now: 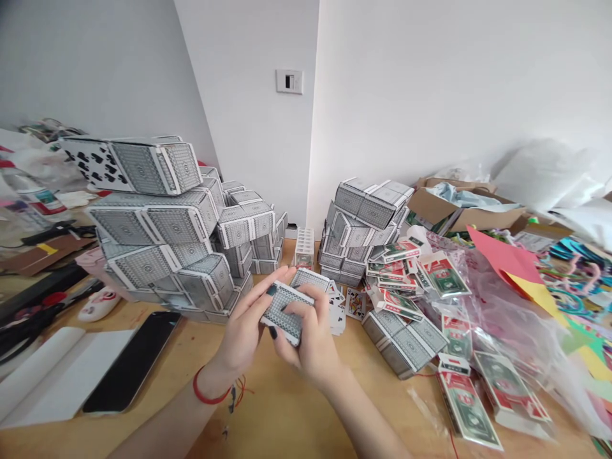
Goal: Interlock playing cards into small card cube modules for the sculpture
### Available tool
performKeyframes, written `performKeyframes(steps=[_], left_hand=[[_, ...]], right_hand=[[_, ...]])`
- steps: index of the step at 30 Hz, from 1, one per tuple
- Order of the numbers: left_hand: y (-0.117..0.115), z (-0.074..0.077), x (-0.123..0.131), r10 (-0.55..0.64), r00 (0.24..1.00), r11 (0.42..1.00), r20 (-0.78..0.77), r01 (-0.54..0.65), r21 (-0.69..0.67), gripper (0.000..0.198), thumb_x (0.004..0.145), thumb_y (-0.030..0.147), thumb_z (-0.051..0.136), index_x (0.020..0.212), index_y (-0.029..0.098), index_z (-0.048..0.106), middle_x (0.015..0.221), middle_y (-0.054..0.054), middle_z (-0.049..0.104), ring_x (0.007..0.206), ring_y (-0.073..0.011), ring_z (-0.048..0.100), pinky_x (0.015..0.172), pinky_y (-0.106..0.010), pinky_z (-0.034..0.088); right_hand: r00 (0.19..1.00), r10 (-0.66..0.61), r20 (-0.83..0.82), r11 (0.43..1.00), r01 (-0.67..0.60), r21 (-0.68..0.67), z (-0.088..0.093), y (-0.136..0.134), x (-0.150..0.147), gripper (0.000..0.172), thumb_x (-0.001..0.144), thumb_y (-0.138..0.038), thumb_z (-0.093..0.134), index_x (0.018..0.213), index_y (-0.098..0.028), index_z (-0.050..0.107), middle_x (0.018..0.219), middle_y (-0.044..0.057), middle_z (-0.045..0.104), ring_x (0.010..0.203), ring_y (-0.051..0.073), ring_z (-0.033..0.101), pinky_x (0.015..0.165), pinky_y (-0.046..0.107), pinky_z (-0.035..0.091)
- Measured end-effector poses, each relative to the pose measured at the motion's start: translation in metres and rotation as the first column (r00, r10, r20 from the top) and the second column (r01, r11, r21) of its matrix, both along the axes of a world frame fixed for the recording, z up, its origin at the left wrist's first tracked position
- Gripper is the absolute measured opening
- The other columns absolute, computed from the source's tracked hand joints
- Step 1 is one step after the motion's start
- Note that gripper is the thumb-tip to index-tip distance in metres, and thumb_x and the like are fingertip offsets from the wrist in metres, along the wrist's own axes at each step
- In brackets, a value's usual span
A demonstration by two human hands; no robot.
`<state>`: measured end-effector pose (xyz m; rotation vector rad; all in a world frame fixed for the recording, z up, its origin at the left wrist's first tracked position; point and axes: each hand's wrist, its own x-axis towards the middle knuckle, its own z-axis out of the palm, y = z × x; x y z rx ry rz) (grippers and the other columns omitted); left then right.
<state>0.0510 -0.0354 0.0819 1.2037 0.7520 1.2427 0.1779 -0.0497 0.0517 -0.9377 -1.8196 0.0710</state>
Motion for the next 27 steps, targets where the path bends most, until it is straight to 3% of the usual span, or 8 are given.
performKeyframes(steps=[9,16,20,24,27], left_hand=[[-0.007,0.006,0.000,-0.018,0.999,0.999,-0.038,0.019,0.037,0.042,0.091,0.032,0.031,0.128,0.019,0.046,0.139,-0.001,0.040,0.133,-0.0209,0.025,0.112,-0.035,0.019],[-0.012,0.004,-0.001,-0.128,0.992,0.988,-0.016,0.129,0.082,0.051,0.091,0.041,0.021,0.135,0.020,0.036,0.143,-0.001,0.032,0.136,-0.0216,0.017,0.113,-0.036,0.014],[-0.006,0.002,-0.003,-0.221,0.974,0.975,0.046,0.218,0.051,0.054,0.090,0.047,0.023,0.137,0.023,0.030,0.147,0.002,0.023,0.137,-0.0192,0.013,0.113,-0.034,0.012],[0.003,0.002,-0.005,-0.325,0.939,0.945,0.108,0.328,-0.009,0.059,0.087,0.055,0.020,0.134,0.023,0.036,0.143,-0.002,0.033,0.134,-0.0233,0.022,0.110,-0.039,0.020],[0.002,0.001,-0.003,-0.235,0.970,0.972,0.058,0.233,0.027,0.054,0.088,0.052,0.024,0.131,0.022,0.040,0.137,-0.005,0.041,0.130,-0.0246,0.031,0.108,-0.039,0.025]], right_hand=[[0.999,0.049,-0.007,0.999,-0.049,-0.008,0.001,0.003,0.002,0.037,0.074,-0.021,0.055,0.104,-0.025,0.034,0.108,0.010,0.033,0.104,0.027,0.039,0.086,0.050,0.037],[0.997,0.062,-0.038,0.997,-0.064,-0.049,0.001,0.003,0.003,0.038,0.076,-0.024,0.056,0.105,-0.026,0.032,0.111,0.010,0.032,0.107,0.027,0.037,0.087,0.051,0.036],[0.992,0.092,-0.091,0.985,-0.105,-0.141,0.005,0.005,0.010,0.032,0.078,-0.027,0.053,0.104,-0.025,0.034,0.111,0.009,0.035,0.106,0.026,0.039,0.086,0.047,0.037],[0.960,0.149,-0.236,0.950,-0.205,-0.235,0.015,0.006,0.019,0.019,0.084,-0.030,0.045,0.102,-0.024,0.038,0.108,0.009,0.040,0.105,0.025,0.042,0.087,0.044,0.037],[0.927,0.225,-0.300,0.910,-0.310,-0.275,0.017,0.004,0.017,0.019,0.085,-0.033,0.043,0.102,-0.024,0.039,0.107,0.008,0.042,0.106,0.024,0.042,0.089,0.042,0.037]])
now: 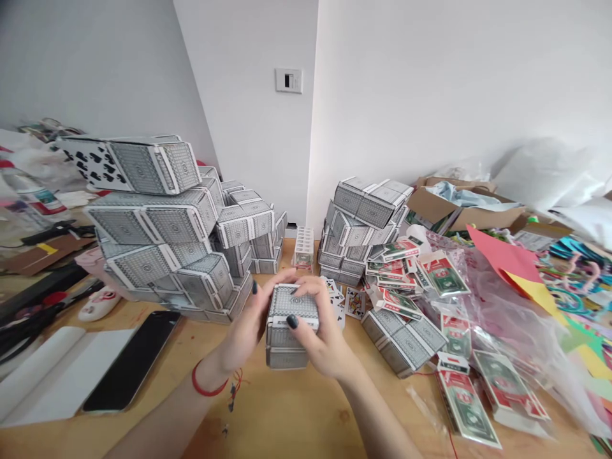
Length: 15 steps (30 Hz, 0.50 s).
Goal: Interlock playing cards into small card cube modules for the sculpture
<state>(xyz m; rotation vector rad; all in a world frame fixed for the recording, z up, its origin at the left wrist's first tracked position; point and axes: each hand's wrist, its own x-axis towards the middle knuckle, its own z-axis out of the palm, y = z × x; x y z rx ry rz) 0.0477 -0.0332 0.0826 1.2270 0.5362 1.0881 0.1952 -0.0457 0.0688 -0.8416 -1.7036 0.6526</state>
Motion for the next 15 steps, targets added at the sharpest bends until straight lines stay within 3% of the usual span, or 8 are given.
performKeyframes(steps=[4,10,13,15], left_hand=[[-0.008,-0.002,0.004,0.146,0.983,0.988,-0.108,-0.138,0.074,0.047,0.090,0.046,0.028,0.129,0.022,0.040,0.135,-0.005,0.041,0.126,-0.0226,0.035,0.107,-0.036,0.027],[-0.008,-0.004,0.001,0.165,0.980,0.983,-0.110,-0.154,0.100,0.059,0.085,0.056,0.031,0.133,0.023,0.036,0.136,-0.007,0.041,0.129,-0.0257,0.032,0.106,-0.037,0.027],[0.001,-0.006,-0.003,0.176,0.981,0.984,-0.077,-0.175,0.009,0.058,0.083,0.058,0.035,0.131,0.027,0.038,0.140,-0.002,0.037,0.133,-0.0244,0.025,0.107,-0.035,0.027],[0.009,-0.007,-0.004,0.162,0.986,0.976,-0.032,-0.165,-0.143,0.055,0.083,0.058,0.034,0.129,0.029,0.040,0.138,0.000,0.041,0.132,-0.0233,0.029,0.104,-0.036,0.033]], right_hand=[[1.000,-0.007,0.005,1.000,0.006,0.011,-0.005,-0.004,-0.010,0.020,0.086,-0.034,0.042,0.102,-0.025,0.036,0.108,0.009,0.040,0.109,0.024,0.040,0.090,0.044,0.036],[0.991,-0.054,0.121,0.985,0.033,0.171,-0.009,-0.002,-0.009,0.037,0.081,-0.034,0.052,0.108,-0.027,0.028,0.113,0.011,0.035,0.111,0.026,0.038,0.088,0.049,0.038],[0.971,-0.152,0.184,0.917,0.069,0.394,-0.010,-0.003,-0.006,0.046,0.072,-0.030,0.066,0.102,-0.031,0.032,0.115,0.008,0.034,0.106,0.027,0.041,0.084,0.050,0.042],[0.952,-0.213,0.222,0.862,0.076,0.501,-0.011,-0.005,-0.006,0.041,0.067,-0.024,0.070,0.091,-0.033,0.038,0.114,0.005,0.035,0.103,0.027,0.043,0.084,0.053,0.041]])
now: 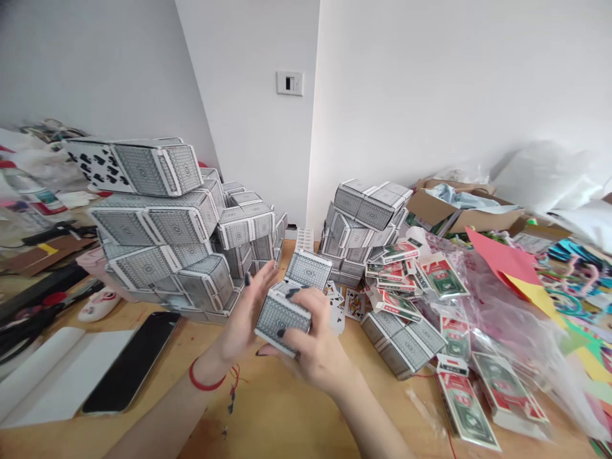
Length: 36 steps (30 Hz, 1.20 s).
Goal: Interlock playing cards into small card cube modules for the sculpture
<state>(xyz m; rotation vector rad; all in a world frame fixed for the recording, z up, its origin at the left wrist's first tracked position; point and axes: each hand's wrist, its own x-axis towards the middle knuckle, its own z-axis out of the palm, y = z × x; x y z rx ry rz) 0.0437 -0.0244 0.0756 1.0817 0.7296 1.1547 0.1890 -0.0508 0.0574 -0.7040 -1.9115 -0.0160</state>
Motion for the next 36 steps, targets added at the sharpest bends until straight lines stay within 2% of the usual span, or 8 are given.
performKeyframes(steps=[3,6,11,14,19,24,31,36], left_hand=[[0.008,0.001,0.000,-0.179,0.977,0.958,0.119,0.201,-0.205,0.051,0.082,0.056,0.040,0.120,0.024,0.051,0.120,-0.004,0.059,0.116,-0.0274,0.049,0.091,-0.039,0.045],[0.012,0.002,0.000,-0.247,0.944,0.913,0.217,0.302,-0.275,0.047,0.081,0.052,0.045,0.112,0.020,0.057,0.106,-0.005,0.066,0.102,-0.0282,0.059,0.083,-0.039,0.049],[0.021,-0.008,-0.005,-0.002,0.979,0.982,0.203,0.040,-0.183,0.046,0.073,0.044,0.061,0.114,0.026,0.050,0.115,-0.004,0.060,0.103,-0.0217,0.058,0.084,-0.034,0.048],[0.024,-0.011,-0.008,0.129,0.985,0.988,0.117,-0.117,-0.103,0.052,0.069,0.034,0.068,0.115,0.030,0.045,0.118,-0.001,0.058,0.105,-0.0185,0.056,0.086,-0.032,0.047],[0.019,-0.005,-0.006,0.243,0.961,0.970,-0.131,-0.236,0.063,0.052,0.067,0.031,0.070,0.113,0.024,0.048,0.116,-0.005,0.057,0.109,-0.0214,0.053,0.089,-0.032,0.044],[0.015,0.002,-0.006,0.186,0.958,0.967,-0.217,-0.138,0.216,0.050,0.066,0.027,0.071,0.112,0.023,0.051,0.117,-0.006,0.055,0.110,-0.0225,0.051,0.093,-0.033,0.040],[0.013,0.001,-0.005,0.150,0.970,0.973,-0.189,-0.112,0.201,0.049,0.067,0.031,0.070,0.110,0.022,0.049,0.108,-0.005,0.059,0.101,-0.0210,0.056,0.085,-0.030,0.045],[0.012,0.003,-0.004,0.220,0.944,0.962,-0.244,-0.168,0.218,0.033,0.076,0.037,0.060,0.105,0.022,0.056,0.108,-0.005,0.061,0.099,-0.0196,0.057,0.084,-0.029,0.045]], right_hand=[[0.998,-0.012,0.068,1.000,0.010,0.028,-0.001,-0.004,-0.003,0.034,0.066,-0.011,0.064,0.081,-0.032,0.042,0.110,0.001,0.038,0.103,0.027,0.045,0.091,0.062,0.033],[0.998,0.037,0.042,0.999,-0.037,0.000,0.003,-0.006,-0.004,0.043,0.065,-0.005,0.057,0.092,-0.035,0.042,0.110,0.002,0.039,0.111,0.028,0.043,0.095,0.066,0.027],[0.995,0.049,-0.082,0.969,-0.068,-0.236,0.015,-0.004,0.000,0.078,0.066,-0.023,0.069,0.129,-0.029,0.022,0.130,0.012,0.028,0.130,0.034,0.022,0.101,0.060,0.026],[0.961,0.014,-0.277,0.866,-0.150,-0.477,0.014,-0.001,0.003,0.098,0.066,-0.045,0.070,0.138,-0.025,0.007,0.142,0.016,0.020,0.132,0.033,0.022,0.102,0.055,0.027],[0.819,-0.129,-0.559,0.702,-0.323,-0.635,0.006,0.012,0.004,0.079,0.072,-0.045,0.065,0.135,-0.027,0.021,0.134,0.014,0.039,0.119,0.026,0.044,0.094,0.047,0.040],[0.706,-0.221,-0.673,0.711,-0.356,-0.607,0.014,0.018,0.009,0.057,0.066,-0.037,0.072,0.114,-0.021,0.045,0.117,0.011,0.055,0.103,0.023,0.055,0.087,0.039,0.046],[0.648,-0.264,-0.714,0.700,-0.381,-0.604,0.017,0.016,0.012,0.043,0.062,-0.033,0.075,0.097,-0.021,0.051,0.094,0.003,0.062,0.084,0.018,0.059,0.074,0.031,0.049],[0.620,-0.313,-0.719,0.607,-0.451,-0.654,0.012,0.018,0.010,0.039,0.065,-0.035,0.073,0.096,-0.020,0.053,0.095,0.005,0.063,0.088,0.019,0.060,0.081,0.034,0.047]])
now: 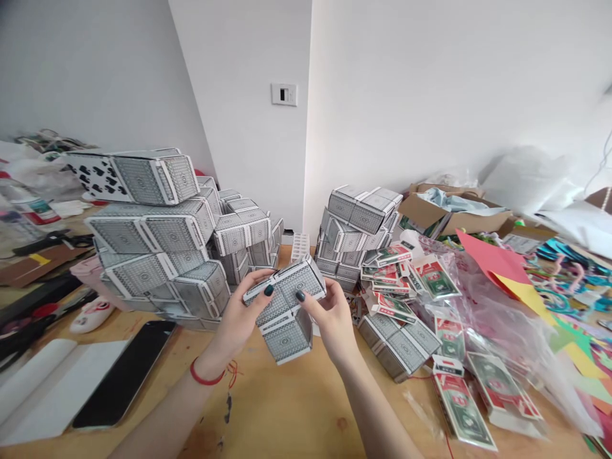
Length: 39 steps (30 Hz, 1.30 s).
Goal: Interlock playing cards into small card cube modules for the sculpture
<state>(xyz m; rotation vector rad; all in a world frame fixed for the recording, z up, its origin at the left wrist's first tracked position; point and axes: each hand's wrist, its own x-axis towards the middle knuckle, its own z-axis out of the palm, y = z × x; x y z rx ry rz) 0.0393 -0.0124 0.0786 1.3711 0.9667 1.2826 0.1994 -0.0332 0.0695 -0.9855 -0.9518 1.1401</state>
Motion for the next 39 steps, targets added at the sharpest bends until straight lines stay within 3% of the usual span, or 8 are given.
performKeyframes(steps=[4,9,20,23,28,32,36,39], left_hand=[[0.003,-0.004,0.001,0.106,0.994,0.993,-0.028,-0.107,-0.047,0.031,0.076,0.040,0.058,0.102,0.022,0.060,0.106,-0.005,0.063,0.093,-0.0178,0.060,0.079,-0.026,0.046],[0.006,-0.010,0.003,0.158,0.987,0.985,0.006,-0.158,-0.067,0.034,0.076,0.043,0.057,0.100,0.020,0.060,0.096,-0.005,0.066,0.084,-0.0165,0.061,0.071,-0.025,0.048],[0.006,-0.008,0.003,0.143,0.989,0.986,0.029,-0.140,-0.085,0.035,0.073,0.045,0.060,0.098,0.021,0.062,0.094,-0.005,0.066,0.085,-0.0184,0.061,0.071,-0.026,0.047],[0.006,-0.011,0.005,0.163,0.982,0.981,0.096,-0.152,-0.118,0.038,0.073,0.046,0.060,0.100,0.020,0.062,0.097,-0.006,0.066,0.090,-0.0197,0.060,0.073,-0.027,0.047],[0.010,-0.015,0.003,0.191,0.937,0.970,0.294,-0.135,-0.201,0.044,0.075,0.044,0.057,0.111,0.020,0.056,0.104,-0.006,0.063,0.095,-0.0199,0.058,0.077,-0.029,0.045],[0.020,-0.015,-0.010,0.060,0.933,0.980,0.354,0.012,-0.200,0.051,0.072,0.035,0.063,0.119,0.020,0.048,0.110,-0.006,0.059,0.101,-0.0205,0.055,0.081,-0.028,0.044],[0.025,-0.012,-0.024,-0.179,0.962,0.979,0.207,0.195,-0.056,0.069,0.068,0.031,0.069,0.128,0.025,0.037,0.122,-0.008,0.051,0.118,-0.0241,0.043,0.093,-0.032,0.038],[0.021,-0.005,-0.028,-0.259,0.963,0.965,0.081,0.254,0.063,0.090,0.058,0.034,0.076,0.133,0.028,0.027,0.130,-0.009,0.043,0.120,-0.0266,0.041,0.096,-0.035,0.037]], right_hand=[[0.985,0.172,0.001,0.981,-0.172,-0.091,0.002,0.000,0.001,0.043,0.066,-0.037,0.072,0.101,-0.019,0.054,0.102,0.007,0.064,0.093,0.023,0.061,0.086,0.040,0.046],[0.923,0.383,0.033,0.922,-0.380,-0.069,0.006,-0.001,-0.001,0.043,0.064,-0.033,0.074,0.100,-0.018,0.057,0.105,0.009,0.065,0.097,0.025,0.061,0.090,0.042,0.045],[0.939,0.339,0.050,0.941,-0.339,-0.016,0.000,0.001,-0.004,0.043,0.065,-0.031,0.074,0.101,-0.017,0.055,0.107,0.009,0.065,0.102,0.025,0.059,0.091,0.041,0.045],[0.942,0.314,0.116,0.949,-0.309,-0.060,0.000,0.000,-0.001,0.046,0.066,-0.035,0.073,0.104,-0.017,0.054,0.110,0.011,0.063,0.101,0.025,0.059,0.088,0.040,0.047],[0.894,0.417,0.165,0.902,-0.384,-0.198,0.005,0.000,0.013,0.056,0.063,-0.035,0.074,0.113,-0.018,0.054,0.111,0.009,0.062,0.100,0.024,0.059,0.084,0.037,0.048],[0.936,0.297,0.190,0.950,-0.271,-0.155,0.012,0.002,0.023,0.050,0.063,-0.038,0.072,0.106,-0.017,0.060,0.101,0.007,0.067,0.094,0.024,0.062,0.082,0.035,0.049],[0.917,0.237,0.321,0.971,-0.208,-0.122,0.012,0.000,0.024,0.048,0.061,-0.035,0.073,0.104,-0.017,0.060,0.095,0.006,0.067,0.086,0.022,0.062,0.075,0.033,0.051],[0.879,0.242,0.412,0.970,-0.202,-0.137,0.010,-0.003,0.022,0.051,0.060,-0.029,0.073,0.107,-0.017,0.058,0.094,0.006,0.066,0.081,0.021,0.061,0.071,0.032,0.050]])
